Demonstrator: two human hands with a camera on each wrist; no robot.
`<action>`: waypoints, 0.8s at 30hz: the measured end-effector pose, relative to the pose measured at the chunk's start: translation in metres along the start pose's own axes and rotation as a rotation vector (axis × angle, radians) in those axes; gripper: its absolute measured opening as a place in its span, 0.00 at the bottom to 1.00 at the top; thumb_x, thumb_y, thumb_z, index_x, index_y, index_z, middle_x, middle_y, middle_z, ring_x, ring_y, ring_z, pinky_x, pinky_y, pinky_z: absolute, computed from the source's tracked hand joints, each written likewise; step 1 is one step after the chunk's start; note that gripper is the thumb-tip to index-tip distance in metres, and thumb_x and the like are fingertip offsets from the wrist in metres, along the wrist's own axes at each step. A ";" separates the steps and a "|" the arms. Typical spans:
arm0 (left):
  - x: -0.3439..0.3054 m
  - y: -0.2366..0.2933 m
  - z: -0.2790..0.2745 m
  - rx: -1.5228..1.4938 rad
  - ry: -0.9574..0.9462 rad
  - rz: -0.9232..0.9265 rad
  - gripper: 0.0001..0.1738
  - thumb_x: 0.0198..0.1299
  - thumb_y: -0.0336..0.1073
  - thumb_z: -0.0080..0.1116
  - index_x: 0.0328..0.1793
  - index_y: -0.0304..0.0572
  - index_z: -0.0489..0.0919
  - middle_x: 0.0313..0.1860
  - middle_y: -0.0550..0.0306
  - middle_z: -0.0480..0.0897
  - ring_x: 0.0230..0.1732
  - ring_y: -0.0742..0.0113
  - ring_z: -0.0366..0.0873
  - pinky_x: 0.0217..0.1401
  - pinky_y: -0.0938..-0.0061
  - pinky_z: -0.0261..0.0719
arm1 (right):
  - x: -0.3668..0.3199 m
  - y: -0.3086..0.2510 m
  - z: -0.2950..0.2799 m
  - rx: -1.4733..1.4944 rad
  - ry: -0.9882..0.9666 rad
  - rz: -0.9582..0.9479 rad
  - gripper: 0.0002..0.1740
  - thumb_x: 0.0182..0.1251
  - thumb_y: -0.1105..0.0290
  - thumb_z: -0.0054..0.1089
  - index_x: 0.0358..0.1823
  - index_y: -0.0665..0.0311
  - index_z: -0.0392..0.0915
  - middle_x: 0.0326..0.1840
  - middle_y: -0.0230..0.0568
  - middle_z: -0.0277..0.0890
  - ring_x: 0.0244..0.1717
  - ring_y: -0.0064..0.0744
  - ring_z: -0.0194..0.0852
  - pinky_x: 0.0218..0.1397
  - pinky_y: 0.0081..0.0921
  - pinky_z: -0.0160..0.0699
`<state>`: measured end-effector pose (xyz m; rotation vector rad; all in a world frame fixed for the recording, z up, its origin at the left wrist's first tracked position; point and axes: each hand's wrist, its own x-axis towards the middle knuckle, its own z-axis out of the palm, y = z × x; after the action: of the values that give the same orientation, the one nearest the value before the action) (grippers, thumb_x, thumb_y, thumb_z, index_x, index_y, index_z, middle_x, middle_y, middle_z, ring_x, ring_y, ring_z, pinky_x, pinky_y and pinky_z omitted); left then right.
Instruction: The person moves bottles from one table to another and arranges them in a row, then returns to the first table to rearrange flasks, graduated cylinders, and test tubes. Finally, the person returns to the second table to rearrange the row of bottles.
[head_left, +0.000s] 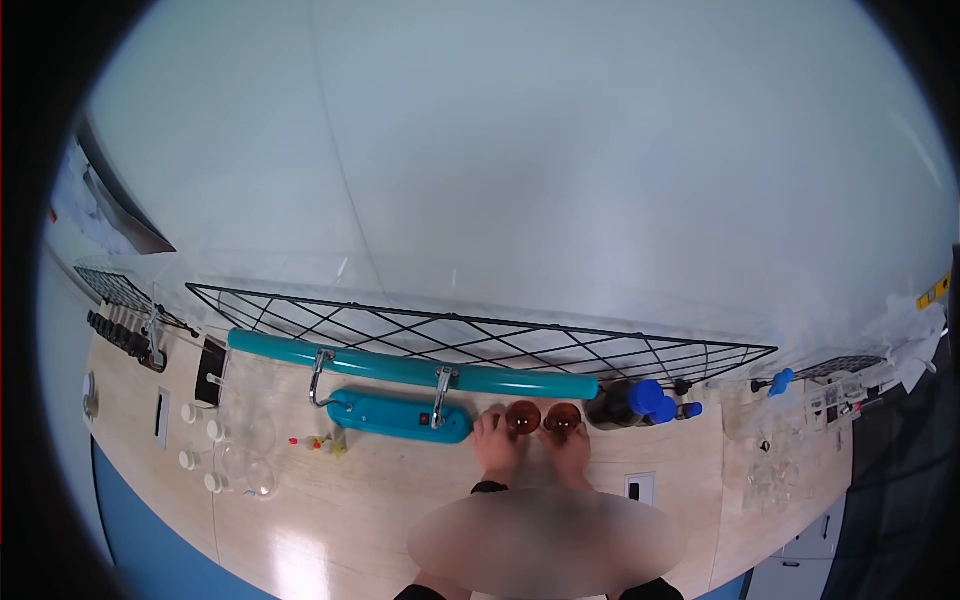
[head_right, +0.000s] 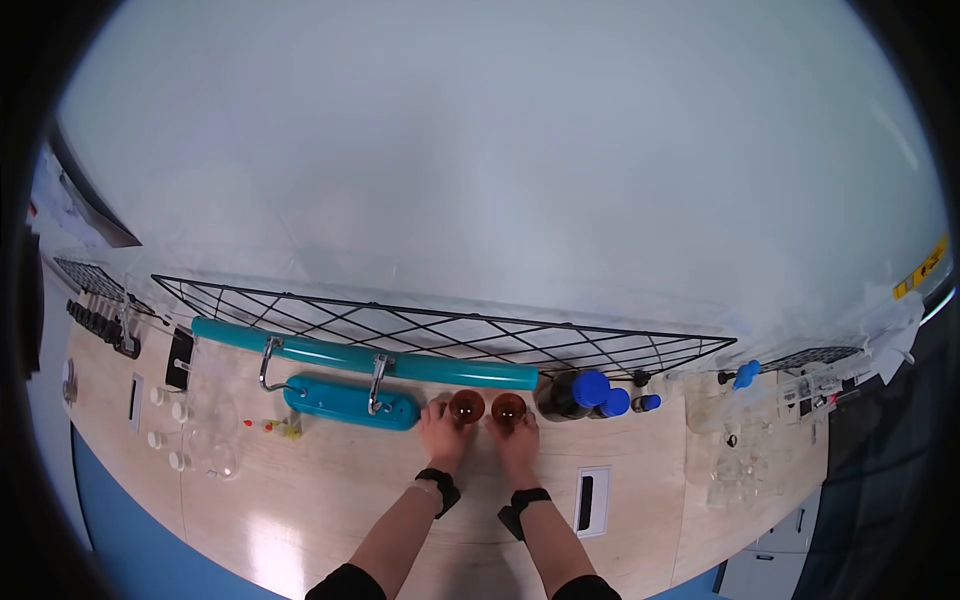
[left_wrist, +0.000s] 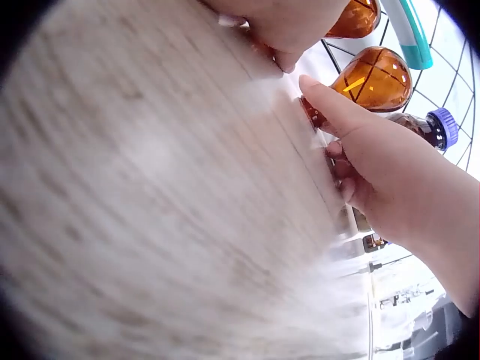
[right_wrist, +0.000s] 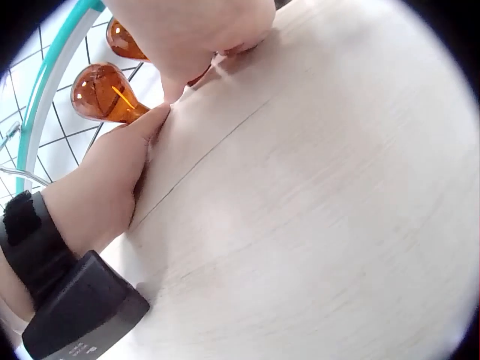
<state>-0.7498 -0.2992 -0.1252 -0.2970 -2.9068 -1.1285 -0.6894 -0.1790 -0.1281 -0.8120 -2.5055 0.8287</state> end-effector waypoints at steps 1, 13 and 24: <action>0.000 -0.001 0.002 0.000 0.008 0.000 0.26 0.39 0.37 0.64 0.50 0.52 0.75 0.51 0.61 0.70 0.54 0.56 0.65 0.53 0.62 0.63 | -0.001 0.000 0.001 -0.002 0.030 -0.040 0.27 0.40 0.54 0.73 0.41 0.61 0.77 0.39 0.42 0.73 0.42 0.44 0.74 0.42 0.35 0.73; -0.003 0.002 -0.008 -0.107 0.042 0.057 0.36 0.42 0.43 0.67 0.60 0.47 0.68 0.56 0.55 0.69 0.58 0.52 0.64 0.58 0.60 0.61 | -0.048 0.021 -0.021 0.273 -0.135 0.168 0.41 0.40 0.60 0.75 0.57 0.67 0.67 0.37 0.34 0.66 0.34 0.27 0.66 0.39 0.23 0.70; -0.078 -0.037 -0.035 -0.230 -0.197 0.118 0.48 0.42 0.47 0.68 0.67 0.35 0.58 0.65 0.43 0.61 0.65 0.45 0.57 0.68 0.59 0.55 | -0.161 0.039 -0.059 0.307 -0.310 0.230 0.39 0.38 0.62 0.76 0.54 0.69 0.69 0.36 0.35 0.68 0.34 0.26 0.66 0.39 0.24 0.72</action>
<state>-0.6825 -0.3634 -0.1298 -0.6083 -2.8717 -1.4942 -0.5214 -0.2291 -0.1356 -0.9323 -2.4735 1.4766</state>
